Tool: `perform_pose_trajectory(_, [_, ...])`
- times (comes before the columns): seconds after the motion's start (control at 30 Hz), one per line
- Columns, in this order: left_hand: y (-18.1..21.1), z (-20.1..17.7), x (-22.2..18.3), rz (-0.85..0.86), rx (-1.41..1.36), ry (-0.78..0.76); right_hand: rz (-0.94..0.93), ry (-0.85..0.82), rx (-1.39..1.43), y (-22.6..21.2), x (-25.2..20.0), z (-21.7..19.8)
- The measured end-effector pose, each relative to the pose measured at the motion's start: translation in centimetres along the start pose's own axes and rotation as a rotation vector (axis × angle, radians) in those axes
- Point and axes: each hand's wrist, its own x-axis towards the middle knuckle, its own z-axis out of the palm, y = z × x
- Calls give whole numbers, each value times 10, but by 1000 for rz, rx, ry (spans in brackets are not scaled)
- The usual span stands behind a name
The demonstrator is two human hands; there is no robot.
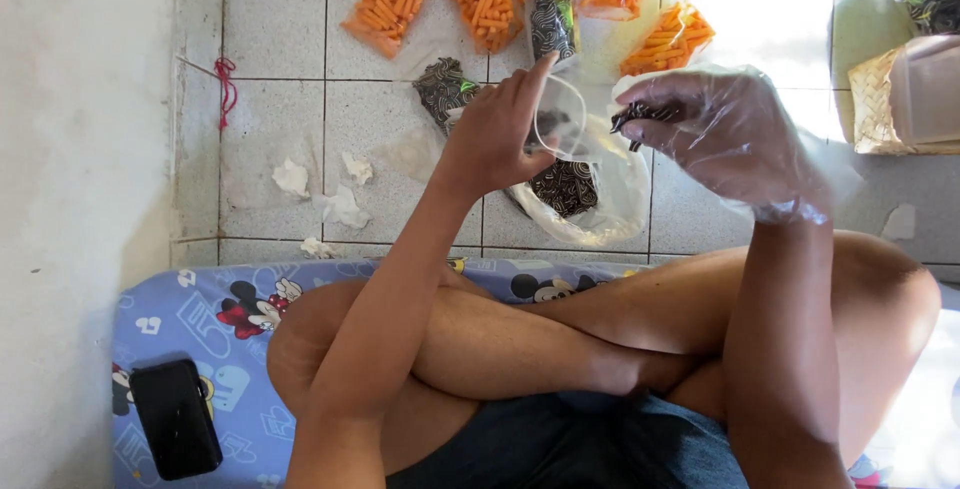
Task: Manually portioning and packing snacks into plastic bags using a small cup
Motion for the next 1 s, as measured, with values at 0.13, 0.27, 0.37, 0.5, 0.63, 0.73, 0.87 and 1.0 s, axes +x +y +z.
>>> perform_pose_trajectory(0.13, [6,-1,2,19,-32,25,-169,56,-99,2,6,12])
perform_pose_trajectory(0.27, [15,-2,1,56,-2,48,-123,35,-262,5,15,26])
perform_pose_trajectory(0.37, [16,5,-2,16,12,33,17,-78,-137,-15,9,26])
perform_pose_trajectory(0.5, [11,13,-2,28,58,78,-9,-74,-156,-24,6,24])
perform_pose_trajectory(0.63, [12,17,-2,20,11,69,13,-73,-181,-17,4,24])
perform_pose_trajectory(0.73, [14,13,-2,11,-2,66,28,-53,-177,-16,7,27])
perform_pose_trajectory(0.87, [15,9,-3,4,-35,59,48,-12,-149,-11,15,30])
perform_pose_trajectory(1.0, [15,12,-4,7,4,69,147,-60,-211,-18,11,29])
